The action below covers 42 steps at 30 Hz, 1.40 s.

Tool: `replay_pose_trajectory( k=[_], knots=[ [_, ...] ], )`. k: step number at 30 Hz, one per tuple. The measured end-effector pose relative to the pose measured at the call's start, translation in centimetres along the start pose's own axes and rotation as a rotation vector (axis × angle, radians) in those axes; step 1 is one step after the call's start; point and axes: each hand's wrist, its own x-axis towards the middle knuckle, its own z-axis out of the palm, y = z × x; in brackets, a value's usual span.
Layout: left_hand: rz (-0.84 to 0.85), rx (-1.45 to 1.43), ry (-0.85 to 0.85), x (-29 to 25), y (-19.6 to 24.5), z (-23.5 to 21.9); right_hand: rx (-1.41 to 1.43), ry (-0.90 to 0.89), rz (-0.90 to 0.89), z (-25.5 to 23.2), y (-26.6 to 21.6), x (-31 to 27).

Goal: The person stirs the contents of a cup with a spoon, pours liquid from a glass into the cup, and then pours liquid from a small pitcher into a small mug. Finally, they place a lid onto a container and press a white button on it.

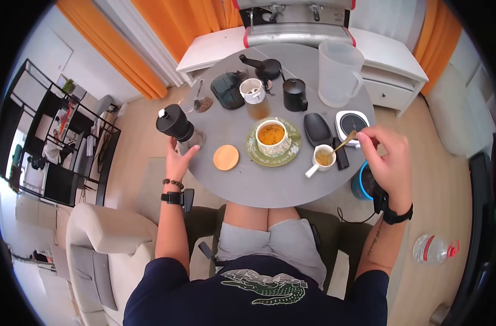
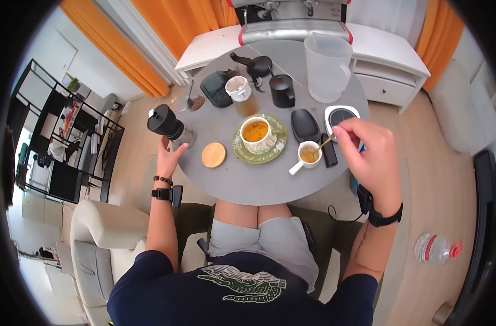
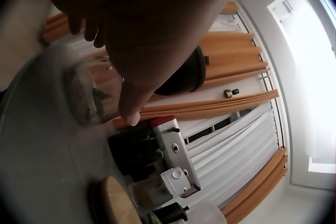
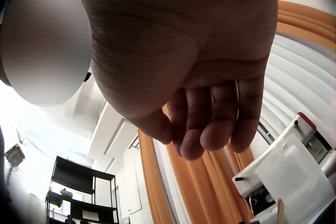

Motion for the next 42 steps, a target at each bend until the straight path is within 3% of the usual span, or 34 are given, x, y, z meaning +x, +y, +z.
replay_pose_trajectory(
  k=[6,15,36,42],
  knots=[
    [0.050,-0.201,-0.003,1.5,-0.4,2.0,-0.022,0.025,-0.018,-0.1,-0.2,-0.2],
    [0.032,-0.250,0.005,2.6,-1.8,2.7,-0.001,-0.016,-0.003,0.3,-0.7,0.0],
    [0.015,-0.305,0.133,1.4,1.9,2.7,0.029,0.030,-0.040,1.0,0.5,-0.4],
    [0.044,-0.364,0.022,-1.0,5.9,0.5,-0.004,-0.002,-0.049,1.2,-0.1,-0.3]
  ],
)
